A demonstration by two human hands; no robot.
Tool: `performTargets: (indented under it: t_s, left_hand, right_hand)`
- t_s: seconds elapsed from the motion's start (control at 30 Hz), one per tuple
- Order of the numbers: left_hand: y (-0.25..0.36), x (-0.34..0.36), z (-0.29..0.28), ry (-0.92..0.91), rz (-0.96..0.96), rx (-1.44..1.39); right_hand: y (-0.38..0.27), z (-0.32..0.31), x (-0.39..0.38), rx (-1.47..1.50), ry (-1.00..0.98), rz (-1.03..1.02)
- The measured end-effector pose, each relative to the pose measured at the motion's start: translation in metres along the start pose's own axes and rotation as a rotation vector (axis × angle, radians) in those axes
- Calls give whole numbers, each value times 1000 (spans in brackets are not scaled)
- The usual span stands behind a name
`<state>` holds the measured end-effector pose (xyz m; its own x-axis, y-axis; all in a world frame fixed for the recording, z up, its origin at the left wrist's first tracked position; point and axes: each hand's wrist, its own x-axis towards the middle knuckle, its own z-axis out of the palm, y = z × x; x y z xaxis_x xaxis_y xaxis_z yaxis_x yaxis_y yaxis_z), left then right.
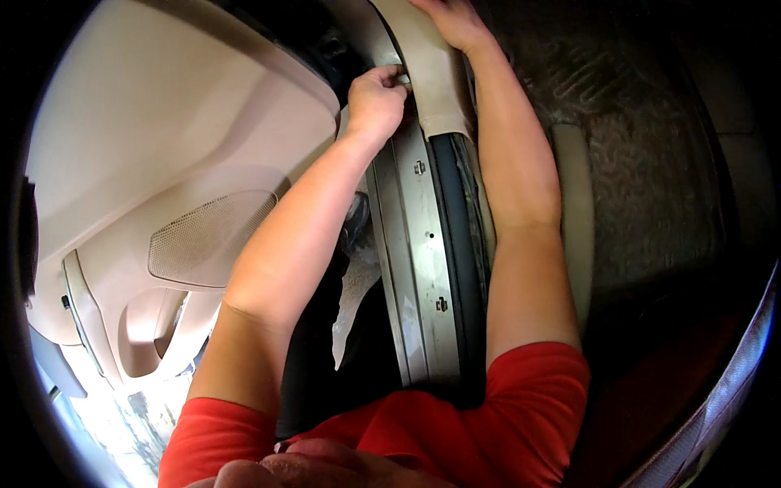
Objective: The person installs a beige plastic trim piece along the lower interior door frame of a car. They align the trim with the door sill and press it into place, working from the front to the back of the door opening to secure the component.
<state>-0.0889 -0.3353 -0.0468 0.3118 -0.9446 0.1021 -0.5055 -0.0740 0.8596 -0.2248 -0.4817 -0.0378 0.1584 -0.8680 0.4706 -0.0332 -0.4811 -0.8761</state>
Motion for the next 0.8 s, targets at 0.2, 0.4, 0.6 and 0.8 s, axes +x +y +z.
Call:
performTargets:
  t_s: [0.2, 0.4, 0.6, 0.8]
  left_hand:
    - [15, -2, 5, 245, 215, -83]
    - [49, 7, 9, 228, 325, -18]
    - [63, 34, 4, 267, 348, -373]
    - [59, 45, -9, 62, 236, -552]
  right_hand:
    - [7, 0, 4, -35, -14, -1]
    - [13, -9, 12, -214, 82, -72]
    - [-26, -26, 6, 9, -346, -126]
    - [-19, -31, 6, -207, -327, -240]
